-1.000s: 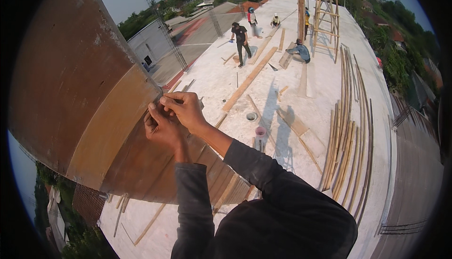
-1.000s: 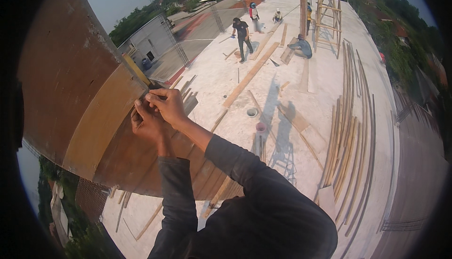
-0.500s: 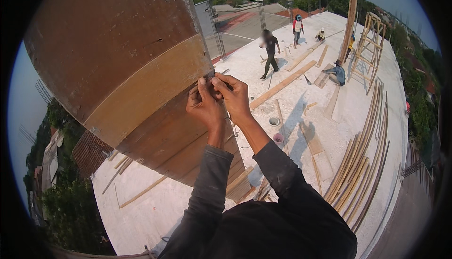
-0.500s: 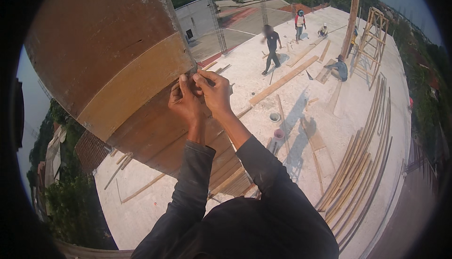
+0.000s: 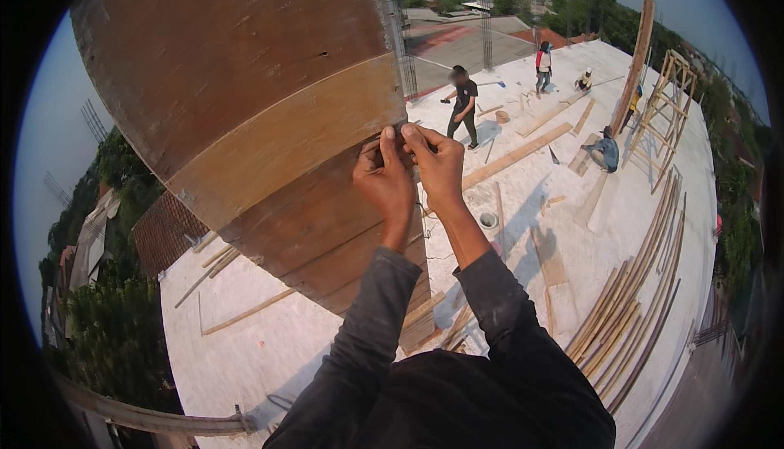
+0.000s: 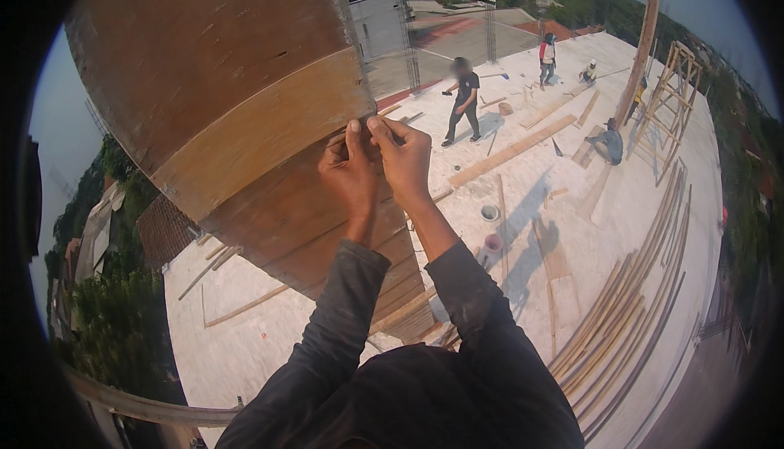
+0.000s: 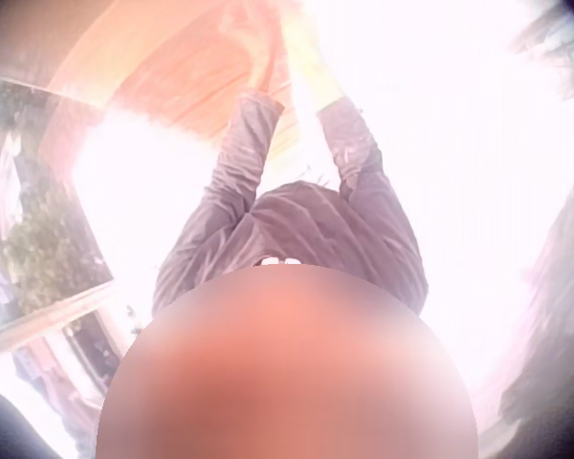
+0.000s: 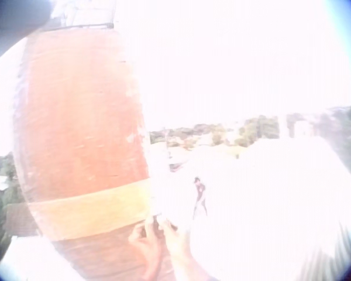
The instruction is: The person secures a wooden plank to a vertical wooden formwork column on a rooftop construction site. They first insert nails by hand and then use a hammer to drive them in, repeating the process along the plank's edge.
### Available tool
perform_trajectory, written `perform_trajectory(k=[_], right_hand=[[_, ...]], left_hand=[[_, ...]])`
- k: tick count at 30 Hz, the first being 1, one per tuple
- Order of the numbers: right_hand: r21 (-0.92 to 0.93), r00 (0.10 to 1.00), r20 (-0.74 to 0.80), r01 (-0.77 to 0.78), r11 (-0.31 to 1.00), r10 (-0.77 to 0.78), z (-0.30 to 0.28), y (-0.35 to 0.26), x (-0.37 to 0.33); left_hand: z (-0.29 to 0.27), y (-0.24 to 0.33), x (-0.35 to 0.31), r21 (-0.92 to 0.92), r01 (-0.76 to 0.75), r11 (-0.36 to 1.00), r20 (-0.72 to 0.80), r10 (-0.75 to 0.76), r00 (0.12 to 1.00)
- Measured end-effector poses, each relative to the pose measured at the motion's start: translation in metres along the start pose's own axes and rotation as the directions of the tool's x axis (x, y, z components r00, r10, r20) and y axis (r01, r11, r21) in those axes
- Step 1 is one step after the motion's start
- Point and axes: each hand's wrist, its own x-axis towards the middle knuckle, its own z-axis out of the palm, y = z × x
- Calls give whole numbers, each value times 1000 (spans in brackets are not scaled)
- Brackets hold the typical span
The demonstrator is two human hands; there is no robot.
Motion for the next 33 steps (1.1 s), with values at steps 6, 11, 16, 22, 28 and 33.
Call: perform_trajectory(k=[6, 11, 16, 22, 28, 33], right_hand=[[-6, 999, -47, -24, 1000, 23, 5, -4, 5], [17, 997, -53, -51, 999, 51, 6, -1, 6], [23, 994, -32, -101, 995, 102, 3, -4, 5], [44, 982, -59, -177, 983, 179, 3, 1, 5], [298, 989, 18, -148, 943, 149, -2, 17, 21], [355, 977, 66, -214, 910, 204, -13, 23, 33]], left_hand=[[-3, -2, 1, 63, -26, 998, -4, 27, 1000], [-5, -8, 3, 110, -131, 985, -22, 134, 991], [-8, -9, 3, 153, -140, 978, -1, 142, 990], [-19, 1, 1, 382, -96, 919, 92, 65, 994], [-25, 6, 8, 552, -151, 820, 196, 49, 979], [-33, 5, 7, 447, -175, 877, 272, 53, 961]])
